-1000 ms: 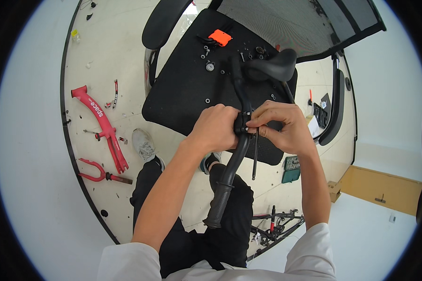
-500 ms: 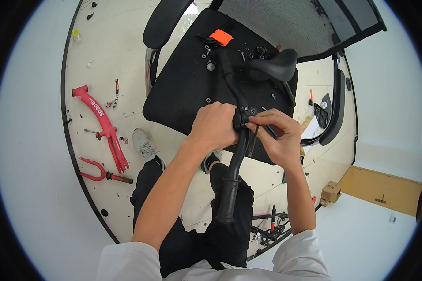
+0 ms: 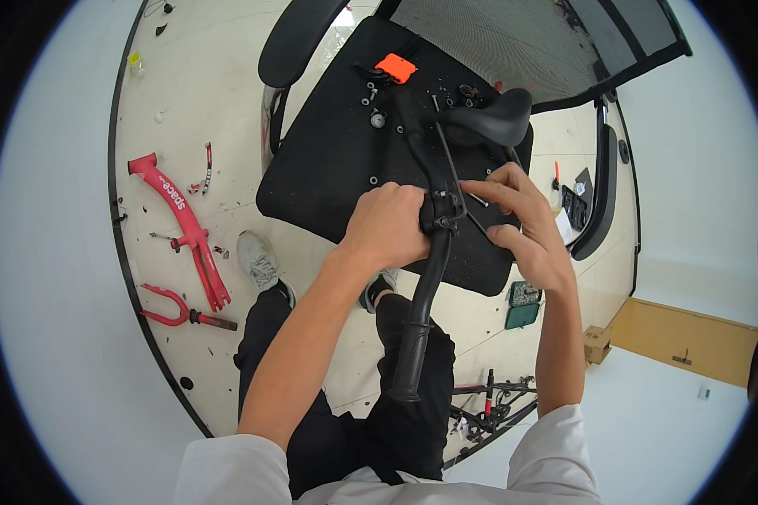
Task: The person assembles a bicycle handlebar by inserting an Allen key into the stem, tightening bolts, and adjusting the handlebar position. They use an Allen key to secure the components and ensure the handlebar is properly aligned.
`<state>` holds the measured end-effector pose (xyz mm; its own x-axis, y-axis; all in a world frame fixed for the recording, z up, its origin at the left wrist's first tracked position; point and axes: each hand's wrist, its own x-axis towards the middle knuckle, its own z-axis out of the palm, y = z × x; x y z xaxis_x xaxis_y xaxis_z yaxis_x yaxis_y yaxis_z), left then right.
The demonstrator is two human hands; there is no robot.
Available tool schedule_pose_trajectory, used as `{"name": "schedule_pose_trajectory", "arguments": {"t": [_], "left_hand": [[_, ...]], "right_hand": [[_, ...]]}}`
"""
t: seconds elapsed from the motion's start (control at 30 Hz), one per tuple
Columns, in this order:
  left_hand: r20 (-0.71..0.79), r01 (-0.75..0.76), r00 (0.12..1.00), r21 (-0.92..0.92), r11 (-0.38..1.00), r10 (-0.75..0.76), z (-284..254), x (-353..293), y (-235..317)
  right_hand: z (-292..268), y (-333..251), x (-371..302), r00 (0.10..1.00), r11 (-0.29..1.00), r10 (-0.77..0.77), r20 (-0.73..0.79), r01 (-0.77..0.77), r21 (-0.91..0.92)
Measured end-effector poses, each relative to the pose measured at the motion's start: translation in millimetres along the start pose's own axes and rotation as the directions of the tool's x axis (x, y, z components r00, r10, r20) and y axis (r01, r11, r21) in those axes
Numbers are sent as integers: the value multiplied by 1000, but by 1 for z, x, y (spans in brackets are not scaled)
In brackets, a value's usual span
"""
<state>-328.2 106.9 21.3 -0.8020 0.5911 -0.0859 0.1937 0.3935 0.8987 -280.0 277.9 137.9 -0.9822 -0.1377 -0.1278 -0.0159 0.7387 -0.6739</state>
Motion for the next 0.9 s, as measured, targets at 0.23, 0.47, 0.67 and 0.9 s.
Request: {"name": "schedule_pose_trajectory", "arguments": {"t": [0.23,0.47,0.67,0.9], "left_hand": [[-65,-11,998,34,999,13,-5,0,-4],[-65,7,998,-55,998,-11,-1,-2,1],[-20,-48,999,83,995,50,-1,-2,2],[-46,-21,999,2,1000,21,3,1,-2]], "right_hand": [[-7,5,-13,977,991,-31,211,2,136],[-3,-9,-5,993,986,61,102,-76,149],[-13,7,-14,959,981,-31,282,-25,193],[-20,7,0,980,980,190,54,-193,48]]}}
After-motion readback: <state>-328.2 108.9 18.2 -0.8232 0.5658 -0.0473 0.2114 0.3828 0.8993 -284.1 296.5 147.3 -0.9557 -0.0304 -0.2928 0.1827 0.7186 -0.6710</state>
